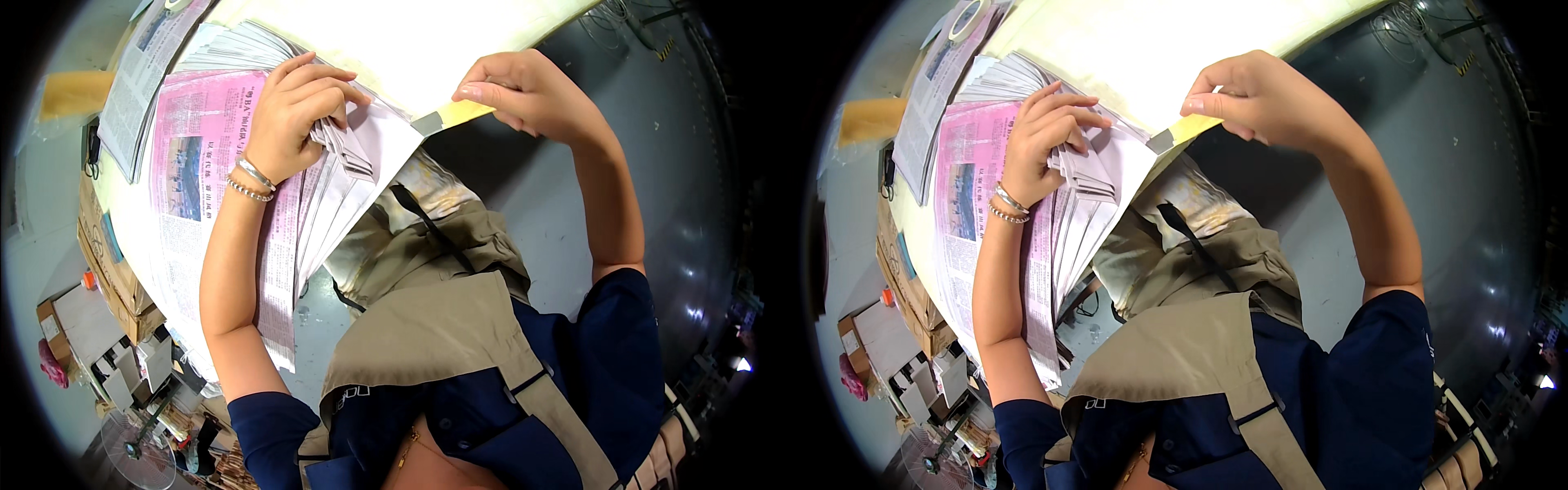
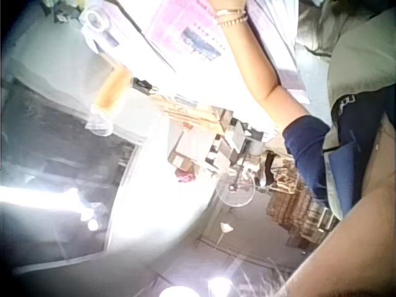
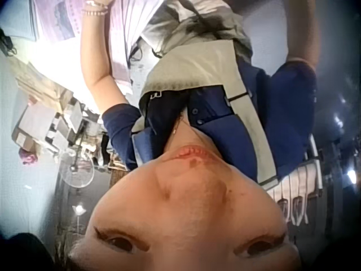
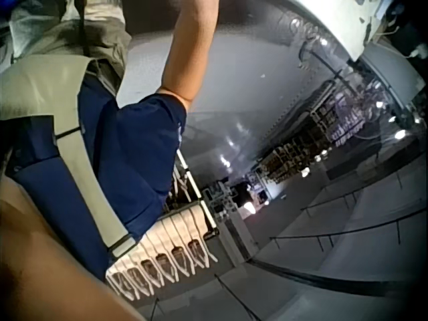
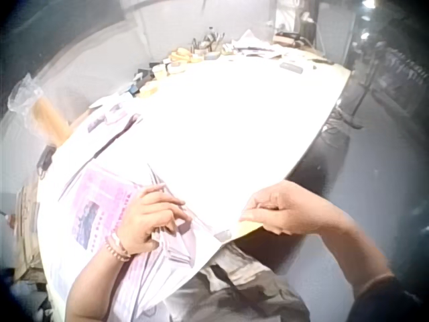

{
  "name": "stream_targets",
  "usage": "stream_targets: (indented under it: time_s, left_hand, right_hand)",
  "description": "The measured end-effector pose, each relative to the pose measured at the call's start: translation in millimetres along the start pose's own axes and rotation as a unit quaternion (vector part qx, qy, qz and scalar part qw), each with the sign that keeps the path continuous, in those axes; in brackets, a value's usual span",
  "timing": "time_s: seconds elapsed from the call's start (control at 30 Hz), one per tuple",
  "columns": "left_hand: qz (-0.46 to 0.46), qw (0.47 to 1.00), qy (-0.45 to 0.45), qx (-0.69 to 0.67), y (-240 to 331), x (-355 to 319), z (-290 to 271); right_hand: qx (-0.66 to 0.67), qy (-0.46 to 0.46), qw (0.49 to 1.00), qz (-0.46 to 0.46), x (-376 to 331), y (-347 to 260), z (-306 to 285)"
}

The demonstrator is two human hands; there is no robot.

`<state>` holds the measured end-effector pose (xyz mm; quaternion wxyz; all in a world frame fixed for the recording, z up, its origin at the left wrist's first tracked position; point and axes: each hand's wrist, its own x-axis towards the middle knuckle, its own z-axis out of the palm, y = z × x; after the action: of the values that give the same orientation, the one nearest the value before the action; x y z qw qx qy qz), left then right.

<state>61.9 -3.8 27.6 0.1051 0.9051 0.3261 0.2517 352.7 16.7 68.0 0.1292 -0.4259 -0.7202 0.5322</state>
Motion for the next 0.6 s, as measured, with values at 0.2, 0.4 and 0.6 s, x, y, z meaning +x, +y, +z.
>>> stream_targets:
  time_s: [0.2,0.4,0.6]
  left_hand:
    - [-0.015,1.000,-0.011,0.008,3,3,2]
    - [-0.022,0.999,-0.026,0.000,1,3,3]
    - [-0.021,0.999,-0.027,-0.001,-3,1,6]
  right_hand:
    - [0.077,-0.120,0.990,-0.001,32,34,5]
    - [0.107,-0.113,0.988,0.004,28,43,6]
    - [0.084,-0.090,0.992,0.003,19,37,6]
